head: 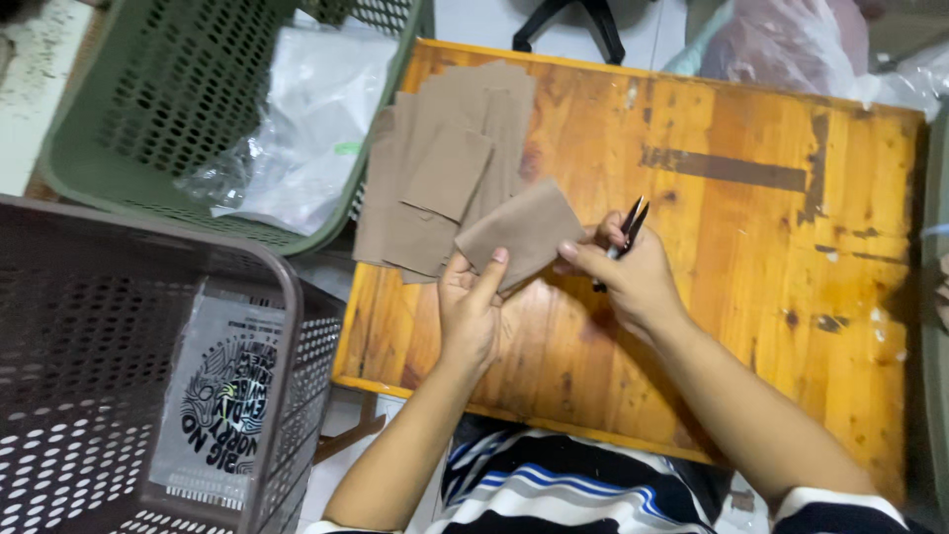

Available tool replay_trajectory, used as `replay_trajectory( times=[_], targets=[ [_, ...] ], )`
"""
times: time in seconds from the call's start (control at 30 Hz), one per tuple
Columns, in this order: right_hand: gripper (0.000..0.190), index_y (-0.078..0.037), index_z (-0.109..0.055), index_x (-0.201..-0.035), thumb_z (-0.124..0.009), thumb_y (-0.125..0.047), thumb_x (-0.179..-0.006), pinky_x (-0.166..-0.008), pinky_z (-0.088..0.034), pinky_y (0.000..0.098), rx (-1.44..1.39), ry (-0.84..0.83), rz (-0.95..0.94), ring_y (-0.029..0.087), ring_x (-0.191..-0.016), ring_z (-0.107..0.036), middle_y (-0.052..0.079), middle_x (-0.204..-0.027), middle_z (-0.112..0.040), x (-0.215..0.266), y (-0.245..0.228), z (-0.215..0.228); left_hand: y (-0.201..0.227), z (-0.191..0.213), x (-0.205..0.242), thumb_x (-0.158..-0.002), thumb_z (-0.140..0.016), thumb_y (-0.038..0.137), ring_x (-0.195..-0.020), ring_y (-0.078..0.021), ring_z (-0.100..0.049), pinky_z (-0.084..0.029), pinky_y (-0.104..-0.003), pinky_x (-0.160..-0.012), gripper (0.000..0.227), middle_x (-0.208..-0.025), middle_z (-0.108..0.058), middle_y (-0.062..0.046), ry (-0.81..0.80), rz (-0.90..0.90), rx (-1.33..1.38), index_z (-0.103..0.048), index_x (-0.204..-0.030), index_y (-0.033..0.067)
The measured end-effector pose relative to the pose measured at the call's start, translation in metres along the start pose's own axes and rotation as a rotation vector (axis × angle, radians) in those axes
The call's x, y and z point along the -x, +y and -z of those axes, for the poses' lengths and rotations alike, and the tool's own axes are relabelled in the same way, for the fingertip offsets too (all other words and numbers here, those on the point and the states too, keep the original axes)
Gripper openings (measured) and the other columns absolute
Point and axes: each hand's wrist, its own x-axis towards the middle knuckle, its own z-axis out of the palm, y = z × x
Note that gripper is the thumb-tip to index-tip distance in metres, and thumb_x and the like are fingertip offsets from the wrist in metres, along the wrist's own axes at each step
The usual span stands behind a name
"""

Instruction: The person uses scissors to trim the edges of a stack of brown fabric pieces on a wooden table. They repeatedly pick up a piece, cut along the edges, and place it back on the pile.

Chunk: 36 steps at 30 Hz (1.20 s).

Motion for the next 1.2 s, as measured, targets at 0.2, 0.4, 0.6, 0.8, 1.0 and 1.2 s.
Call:
replay_trajectory(
  times=[0.2, 0.4, 0.6, 0.8, 1.0, 1.2],
  targets=[
    [0.047, -0.015, -0.03, -0.071, -0.073, 0.005, -0.068, -0.046, -0.053, 0.0245, 0.073, -0.064, 0.12, 0.015, -0.056, -0.059, 0.005, -0.073, -0.051, -0.061, -0.009, -0.062, 0.049, 0.012, -0.006, -0.084, -0.052, 0.016, -0.08, -0.0248, -0.064, -0.053, -0.042, -0.072, 0.015, -0.085, -0.064, -0.017, -0.046, -0.062, -0.037, -0.052, -0.091, 0.0034],
    [0.039, -0.01, -0.037, -0.072, -0.076, -0.005, -0.068, -0.042, -0.05, 0.0219, 0.551, 0.007, 0.226, 0.008, -0.057, -0.059, 0.006, -0.076, -0.062, -0.112, 0.028, -0.066, 0.073, 0.057, -0.018, -0.079, -0.051, 0.005, -0.086, -0.0146, -0.039, -0.042, -0.026, -0.076, 0.042, -0.095, -0.037, -0.006, 0.155, -0.468, -0.681, -0.039, -0.119, 0.0035],
    [0.031, -0.008, -0.04, -0.071, -0.07, -0.01, -0.079, -0.031, -0.041, 0.0186, 0.563, 0.066, 0.326, 0.011, -0.042, -0.049, 0.009, -0.061, -0.051, -0.072, 0.023, -0.064, 0.085, 0.043, -0.076, -0.085, -0.046, 0.02, -0.13, -0.0387, -0.018, -0.015, -0.052, -0.103, 0.055, -0.141, -0.021, -0.02, -0.274, -0.976, -1.576, -0.029, -0.136, 0.0068],
    [0.035, -0.006, -0.039, -0.062, -0.069, -0.005, -0.079, -0.047, -0.038, 0.0247, 0.793, 0.037, 0.516, 0.019, -0.059, -0.058, 0.015, -0.072, -0.062, -0.014, 0.009, 0.014, 0.06, 0.013, -0.085, -0.084, -0.043, 0.04, -0.131, -0.031, -0.021, -0.007, -0.05, -0.105, 0.059, -0.139, -0.029, -0.014, -0.488, -0.751, -1.888, -0.033, -0.133, 0.0065],
    [0.036, -0.011, -0.029, -0.065, -0.057, -0.005, -0.087, -0.066, -0.045, 0.0182, 0.61, 0.365, 0.204, 0.014, -0.085, -0.062, 0.01, -0.079, -0.058, 0.061, -0.026, 0.067, 0.05, 0.023, -0.096, -0.082, -0.046, 0.036, -0.128, -0.0309, -0.025, -0.022, -0.052, -0.099, 0.052, -0.138, -0.029, -0.009, -0.491, -0.952, -1.991, -0.039, -0.13, 0.0191],
    [0.039, -0.012, -0.023, -0.066, -0.054, 0.0, -0.087, -0.046, -0.041, 0.0195, 0.614, 0.424, 0.164, 0.014, -0.06, -0.056, 0.016, -0.077, -0.057, 0.088, -0.019, 0.112, 0.063, 0.005, -0.08, -0.081, -0.048, 0.034, -0.128, -0.0437, -0.011, -0.013, -0.071, -0.089, 0.051, -0.141, -0.008, -0.018, -0.633, -0.745, -2.054, -0.033, -0.13, 0.0387]
  ],
)
